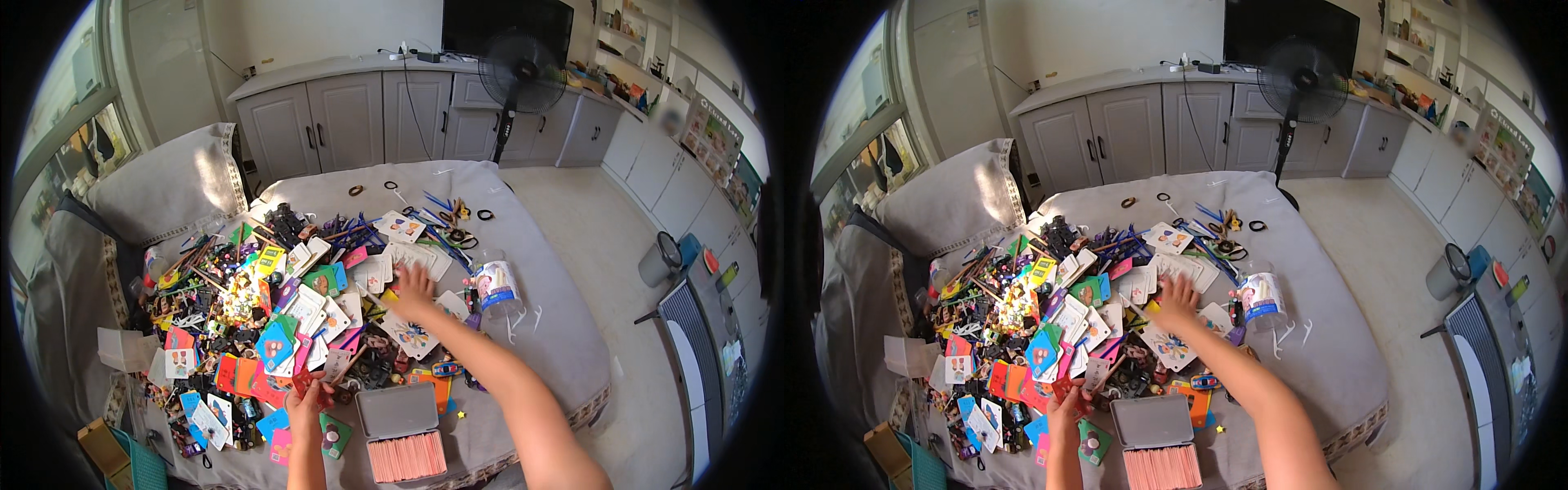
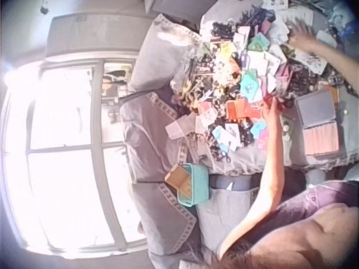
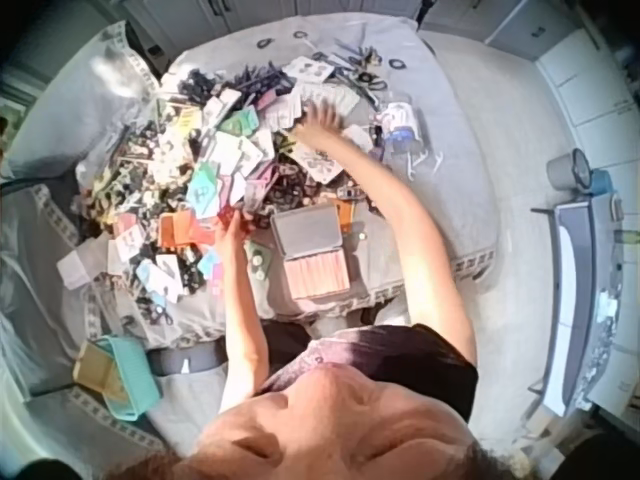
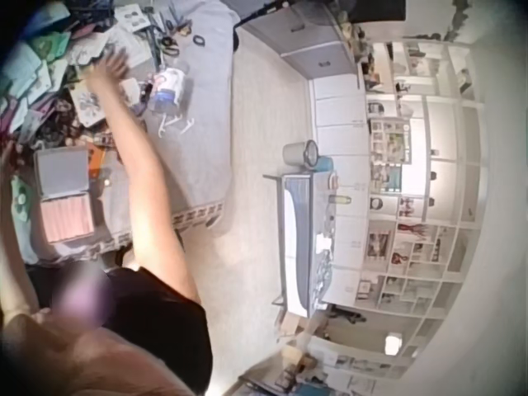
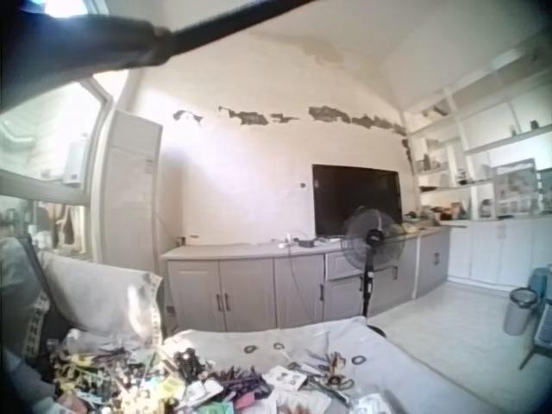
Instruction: The person sorts through a large pile of colorful cards and small toys on a sofa. They pick up individual cards, inspect them, and place them into a small gray box or onto a separate stack. The person continues to sift through the pile, occasionally moving other items aside to access more cards.
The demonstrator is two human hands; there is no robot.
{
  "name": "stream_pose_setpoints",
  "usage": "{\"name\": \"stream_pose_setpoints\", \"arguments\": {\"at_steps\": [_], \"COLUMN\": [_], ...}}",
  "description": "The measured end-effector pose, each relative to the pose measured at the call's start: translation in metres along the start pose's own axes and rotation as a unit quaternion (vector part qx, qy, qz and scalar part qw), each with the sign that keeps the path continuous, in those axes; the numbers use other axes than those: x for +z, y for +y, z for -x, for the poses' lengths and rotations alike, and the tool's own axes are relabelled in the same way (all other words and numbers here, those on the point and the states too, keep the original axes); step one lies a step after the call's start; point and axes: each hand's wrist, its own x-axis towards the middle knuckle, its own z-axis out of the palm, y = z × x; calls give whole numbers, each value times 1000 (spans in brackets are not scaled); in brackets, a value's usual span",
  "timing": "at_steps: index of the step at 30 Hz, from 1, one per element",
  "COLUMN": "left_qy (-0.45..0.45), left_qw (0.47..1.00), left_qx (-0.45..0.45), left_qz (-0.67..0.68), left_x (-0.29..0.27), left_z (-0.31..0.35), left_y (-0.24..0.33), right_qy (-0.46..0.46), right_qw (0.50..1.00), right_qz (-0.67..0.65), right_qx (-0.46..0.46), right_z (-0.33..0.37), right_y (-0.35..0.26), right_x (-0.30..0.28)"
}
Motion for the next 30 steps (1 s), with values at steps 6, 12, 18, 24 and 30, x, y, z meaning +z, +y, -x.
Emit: {"name": "stream_pose_setpoints", "arguments": {"at_steps": [6, 12, 18, 24, 30], "left_qy": [7, -6, -2, -1, 8], "left_qw": [1000, 1000, 1000, 1000, 997], "left_qx": [3, -23, -18, -9, 51], "left_qz": [-2, -9, -7, 7, 48], "left_x": [-7, 1, 0, 2, 16], "left_z": [3, 2, 3, 7, 5], "left_y": [2, 4, 4, 8, 3], "right_qy": [-13, 138, 103, 236, -16], "right_qw": [997, 987, 980, 956, 803], "right_qz": [-32, -62, -164, -172, -576], "right_qx": [-64, -49, 34, -42, -151], "right_z": [53, 20, 24, 51, 87], "right_y": [-7, 30, 12, 22, -24], "right_x": [-11, -26, -33, -62, -60]}}
